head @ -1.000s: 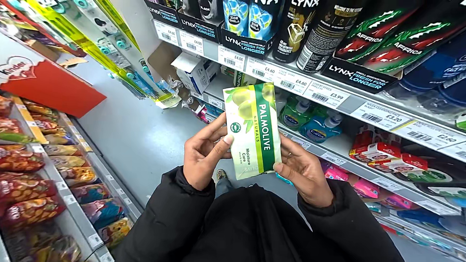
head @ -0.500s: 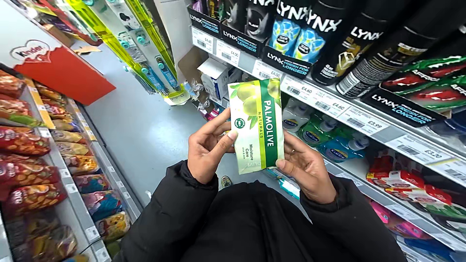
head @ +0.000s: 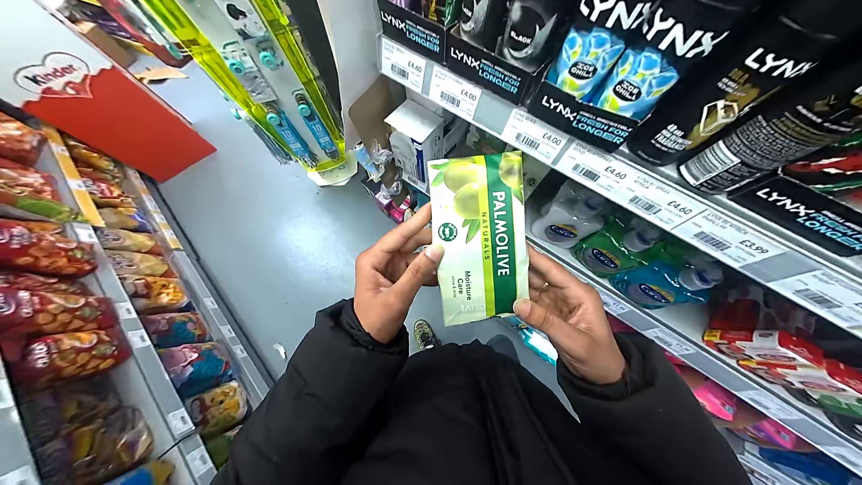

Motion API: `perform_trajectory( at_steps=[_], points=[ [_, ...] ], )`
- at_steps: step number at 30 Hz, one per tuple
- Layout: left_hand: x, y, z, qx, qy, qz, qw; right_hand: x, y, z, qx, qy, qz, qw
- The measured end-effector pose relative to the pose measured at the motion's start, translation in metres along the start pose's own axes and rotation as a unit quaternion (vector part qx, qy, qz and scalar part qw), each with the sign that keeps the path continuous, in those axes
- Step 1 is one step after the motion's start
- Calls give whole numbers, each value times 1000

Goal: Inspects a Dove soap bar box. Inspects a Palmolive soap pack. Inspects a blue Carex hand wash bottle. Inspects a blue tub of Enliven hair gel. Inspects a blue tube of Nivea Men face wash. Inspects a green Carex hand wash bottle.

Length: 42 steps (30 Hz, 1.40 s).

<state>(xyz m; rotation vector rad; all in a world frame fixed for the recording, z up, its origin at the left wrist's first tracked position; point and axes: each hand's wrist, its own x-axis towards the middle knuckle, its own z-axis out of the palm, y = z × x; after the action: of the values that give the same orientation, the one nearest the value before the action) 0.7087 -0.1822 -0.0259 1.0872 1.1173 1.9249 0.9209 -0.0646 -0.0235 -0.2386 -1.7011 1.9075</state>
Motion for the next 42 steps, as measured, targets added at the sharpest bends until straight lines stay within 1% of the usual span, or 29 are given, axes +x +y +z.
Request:
perform_trajectory(
  at_steps=[4,6,14,18,23,27,31,42],
  points=[
    [-3,4,12,7,3,16,1000,-3,-9,-8,-8,-23,-17,1000],
    [-10,5,22,12,18,26,999,-8,-13,-15,-14,-35,-21,999],
    [-49,10,88,65,79,44,994,-47,-34,-55,21,-97,-29,995],
    [-75,7,120,73,103,49,991,-70,-37,-73,37,-127,-15,991],
    [-110,1,147,93,150,37,984,-94,-31,-86,63,-170,10,983],
    [-128,-4,168,99,178,24,979,-108,-28,-98,70,-191,23,979],
    [-131,-5,180,101,188,15,977,-114,-32,-105,78,-193,24,978],
    [-108,-9,191,97,159,16,982,-114,-39,-123,76,-167,11,983]
  ],
)
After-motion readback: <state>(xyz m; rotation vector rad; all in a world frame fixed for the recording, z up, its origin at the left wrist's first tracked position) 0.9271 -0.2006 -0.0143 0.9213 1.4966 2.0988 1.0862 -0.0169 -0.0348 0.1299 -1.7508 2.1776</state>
